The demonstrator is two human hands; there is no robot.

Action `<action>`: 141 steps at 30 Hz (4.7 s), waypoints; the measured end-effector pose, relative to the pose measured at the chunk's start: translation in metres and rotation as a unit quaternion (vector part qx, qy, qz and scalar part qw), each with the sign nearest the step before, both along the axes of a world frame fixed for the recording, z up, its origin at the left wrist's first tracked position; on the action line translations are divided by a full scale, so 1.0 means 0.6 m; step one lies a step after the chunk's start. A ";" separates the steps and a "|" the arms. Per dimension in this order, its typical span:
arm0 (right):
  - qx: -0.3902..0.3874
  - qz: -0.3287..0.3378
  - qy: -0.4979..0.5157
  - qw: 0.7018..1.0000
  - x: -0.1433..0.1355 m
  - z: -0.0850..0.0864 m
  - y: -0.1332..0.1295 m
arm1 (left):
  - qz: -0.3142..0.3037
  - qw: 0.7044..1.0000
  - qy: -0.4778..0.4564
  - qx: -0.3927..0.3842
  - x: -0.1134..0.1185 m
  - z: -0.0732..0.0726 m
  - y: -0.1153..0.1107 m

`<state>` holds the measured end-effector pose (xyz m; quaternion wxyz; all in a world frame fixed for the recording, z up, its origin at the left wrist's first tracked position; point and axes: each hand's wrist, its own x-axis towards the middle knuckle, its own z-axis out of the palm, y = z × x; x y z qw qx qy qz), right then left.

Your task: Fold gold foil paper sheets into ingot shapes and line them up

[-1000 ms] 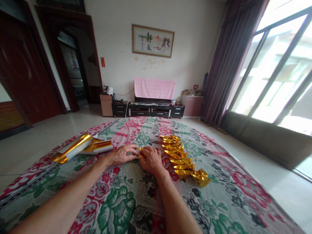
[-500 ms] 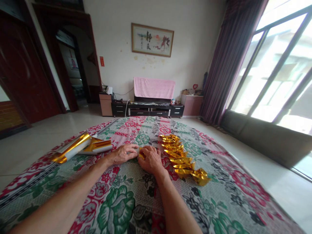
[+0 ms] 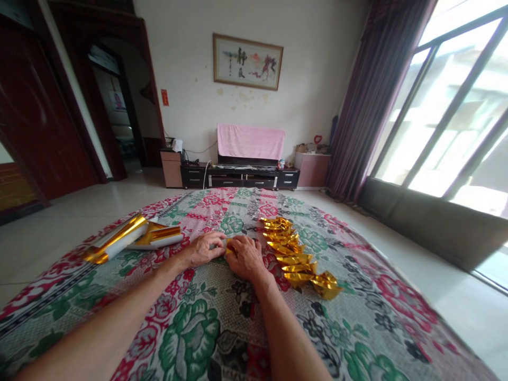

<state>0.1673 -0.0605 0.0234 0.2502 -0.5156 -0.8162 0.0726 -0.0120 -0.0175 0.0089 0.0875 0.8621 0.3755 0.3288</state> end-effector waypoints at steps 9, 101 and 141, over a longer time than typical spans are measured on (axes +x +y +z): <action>-0.001 -0.004 -0.004 1.000 0.001 -0.004 0.007 | 0.020 1.000 0.013 -0.002 0.007 0.005 -0.005; -0.007 -0.011 0.009 1.000 -0.003 -0.003 0.009 | 0.019 1.000 0.002 -0.003 0.012 0.003 -0.003; -0.001 -0.026 -0.006 1.000 -0.006 -0.006 0.010 | 0.025 0.994 -0.003 -0.107 -0.013 0.015 0.005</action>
